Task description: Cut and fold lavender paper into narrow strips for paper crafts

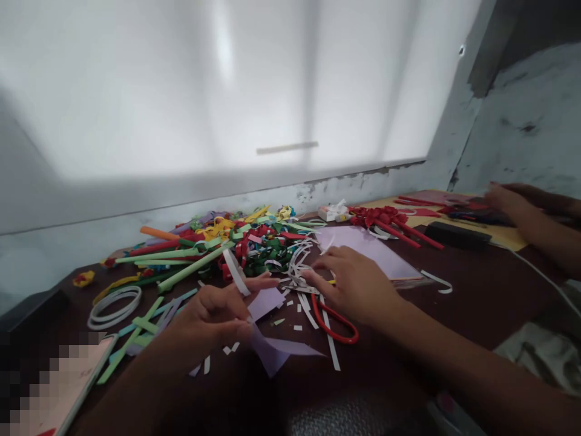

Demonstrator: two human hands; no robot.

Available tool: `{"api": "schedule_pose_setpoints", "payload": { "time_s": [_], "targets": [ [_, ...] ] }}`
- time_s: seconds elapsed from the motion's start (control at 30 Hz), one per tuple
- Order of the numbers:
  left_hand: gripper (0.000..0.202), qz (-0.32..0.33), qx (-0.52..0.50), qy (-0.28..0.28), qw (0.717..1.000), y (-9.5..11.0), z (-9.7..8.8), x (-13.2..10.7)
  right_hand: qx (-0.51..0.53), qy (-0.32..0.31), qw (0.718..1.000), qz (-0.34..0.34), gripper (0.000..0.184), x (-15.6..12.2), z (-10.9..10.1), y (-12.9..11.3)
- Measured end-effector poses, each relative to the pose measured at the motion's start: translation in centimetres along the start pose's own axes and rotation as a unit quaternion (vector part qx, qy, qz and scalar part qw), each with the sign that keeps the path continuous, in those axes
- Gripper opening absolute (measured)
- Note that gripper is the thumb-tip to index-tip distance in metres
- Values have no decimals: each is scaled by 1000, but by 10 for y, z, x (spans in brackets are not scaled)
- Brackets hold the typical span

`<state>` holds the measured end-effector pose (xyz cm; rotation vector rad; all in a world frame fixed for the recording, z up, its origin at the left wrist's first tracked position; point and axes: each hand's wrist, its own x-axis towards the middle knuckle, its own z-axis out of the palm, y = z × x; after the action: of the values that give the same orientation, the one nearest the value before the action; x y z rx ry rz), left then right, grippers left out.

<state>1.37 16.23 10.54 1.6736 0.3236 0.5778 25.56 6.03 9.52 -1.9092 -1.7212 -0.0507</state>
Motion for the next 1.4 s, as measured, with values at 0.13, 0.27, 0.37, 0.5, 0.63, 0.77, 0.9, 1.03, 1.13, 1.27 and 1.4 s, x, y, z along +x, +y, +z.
{"api": "schedule_pose_setpoints", "payload": {
  "time_s": [0.13,0.27,0.37,0.5,0.63,0.77,0.9,1.03,1.13,1.27,1.4],
  "targets": [
    [15,-57,53,-39,996,9,20,12,387,-126,901,-152,55,29,9,-29],
    [23,-56,125,66,988,17,31,18,494,-109,850,-146,40,60,27,-31],
    [34,-41,165,198,965,26,30,17,472,-48,870,-131,35,73,38,-14],
    [45,-115,203,247,940,34,21,31,412,-94,897,-130,27,79,51,13],
    [48,-145,293,179,928,17,14,61,401,-105,904,-98,38,79,54,23],
    [44,-127,316,176,924,-11,16,71,442,-138,882,-89,37,77,53,17],
    [34,-105,312,206,921,-25,17,64,451,-140,878,-77,17,75,58,14],
    [29,-89,280,240,925,-28,11,61,426,-54,903,-32,20,83,62,27],
    [32,-63,208,267,939,-31,8,61,394,36,918,11,27,94,61,44],
    [42,-29,104,289,951,-39,9,61,351,114,929,33,30,103,57,58],
    [38,-5,55,315,947,-44,13,60,316,180,931,-18,4,86,52,39]
  ]
}}
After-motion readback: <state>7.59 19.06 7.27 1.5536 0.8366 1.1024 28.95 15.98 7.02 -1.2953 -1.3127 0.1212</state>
